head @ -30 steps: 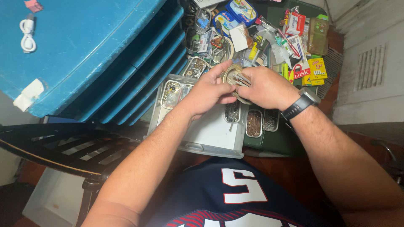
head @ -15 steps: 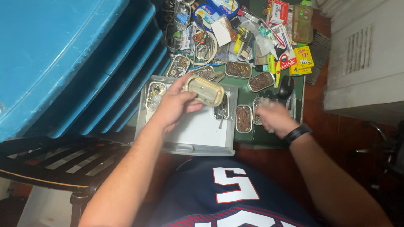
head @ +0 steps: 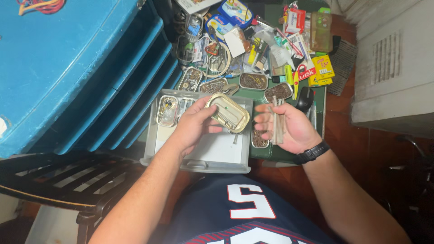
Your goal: The person organizes small hardware items on a cluttered table. They pick up metal tins and plastic bags containing screws, nails, and fasteners, then place them into a white plastic tray. The person repeatedly sorts and arranges the items within the tray compartments.
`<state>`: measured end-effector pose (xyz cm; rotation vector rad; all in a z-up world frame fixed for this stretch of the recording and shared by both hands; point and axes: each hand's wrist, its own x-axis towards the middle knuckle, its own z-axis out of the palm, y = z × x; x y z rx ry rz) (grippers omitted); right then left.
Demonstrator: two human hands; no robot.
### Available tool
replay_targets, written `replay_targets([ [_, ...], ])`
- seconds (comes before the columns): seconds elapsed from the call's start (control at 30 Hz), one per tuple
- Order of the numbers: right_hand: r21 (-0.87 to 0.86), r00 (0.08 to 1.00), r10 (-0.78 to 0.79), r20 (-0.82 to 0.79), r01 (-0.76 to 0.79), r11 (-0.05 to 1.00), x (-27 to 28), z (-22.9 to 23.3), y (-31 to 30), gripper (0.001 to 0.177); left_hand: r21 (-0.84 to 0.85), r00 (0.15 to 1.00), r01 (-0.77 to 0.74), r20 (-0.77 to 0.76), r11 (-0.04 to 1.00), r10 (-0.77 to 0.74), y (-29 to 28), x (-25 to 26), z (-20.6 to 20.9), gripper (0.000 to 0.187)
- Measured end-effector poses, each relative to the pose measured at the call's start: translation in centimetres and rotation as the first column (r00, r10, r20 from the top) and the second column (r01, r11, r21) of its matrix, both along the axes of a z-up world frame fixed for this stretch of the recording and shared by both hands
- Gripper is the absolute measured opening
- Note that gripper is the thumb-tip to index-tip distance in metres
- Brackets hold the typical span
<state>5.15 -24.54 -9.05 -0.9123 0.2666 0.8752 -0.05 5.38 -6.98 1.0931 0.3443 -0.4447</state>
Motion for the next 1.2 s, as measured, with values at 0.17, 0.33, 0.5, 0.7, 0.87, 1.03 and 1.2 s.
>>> replay_targets([
  [0.17, 0.060, 0.999, 0.017, -0.031, -0.015, 0.998, -0.2, 4.0, 3.9, 0.051, -0.009, 1.000, 0.000, 0.008, 1.000, 0.000, -0.1, -0.5, 0.9, 0.044],
  [0.33, 0.051, 0.998, 0.011, -0.060, -0.008, 0.999, -0.7, 5.5, 6.3, 0.053, -0.005, 1.000, -0.005, -0.020, 1.000, 0.005, -0.3, -1.8, 0.8, 0.044],
  [0.5, 0.034, 0.999, 0.013, -0.035, -0.012, 0.999, -0.7, 6.3, 7.6, 0.054, 0.029, 1.000, 0.001, -0.019, 1.000, 0.000, -0.2, -2.3, 0.9, 0.045],
  [0.7, 0.034, 1.000, 0.005, -0.014, -0.004, 0.999, -0.5, 6.9, 8.0, 0.051, 0.100, 1.000, -0.021, -0.010, 0.995, 0.022, -0.3, -2.2, -0.1, 0.046],
  [0.87, -0.005, 0.998, -0.001, 0.055, 0.001, 1.000, -0.5, 6.1, 8.2, 0.046, 0.022, 0.995, -0.096, 0.026, 0.995, 0.096, -2.3, -1.6, -2.0, 0.041],
  [1.03, -0.308, 0.958, 0.017, 0.286, 0.075, 0.948, -1.9, 4.3, 10.3, 0.033, -0.134, 0.968, -0.252, -0.027, 0.958, 0.250, -5.4, -1.2, -3.7, 0.031],
  [1.2, -0.712, 0.639, 0.443, 0.629, 0.244, 0.659, -3.2, 4.3, 12.5, 0.044, -0.146, 0.943, -0.333, -0.018, 0.932, 0.334, -6.8, -1.0, -4.9, 0.030],
])
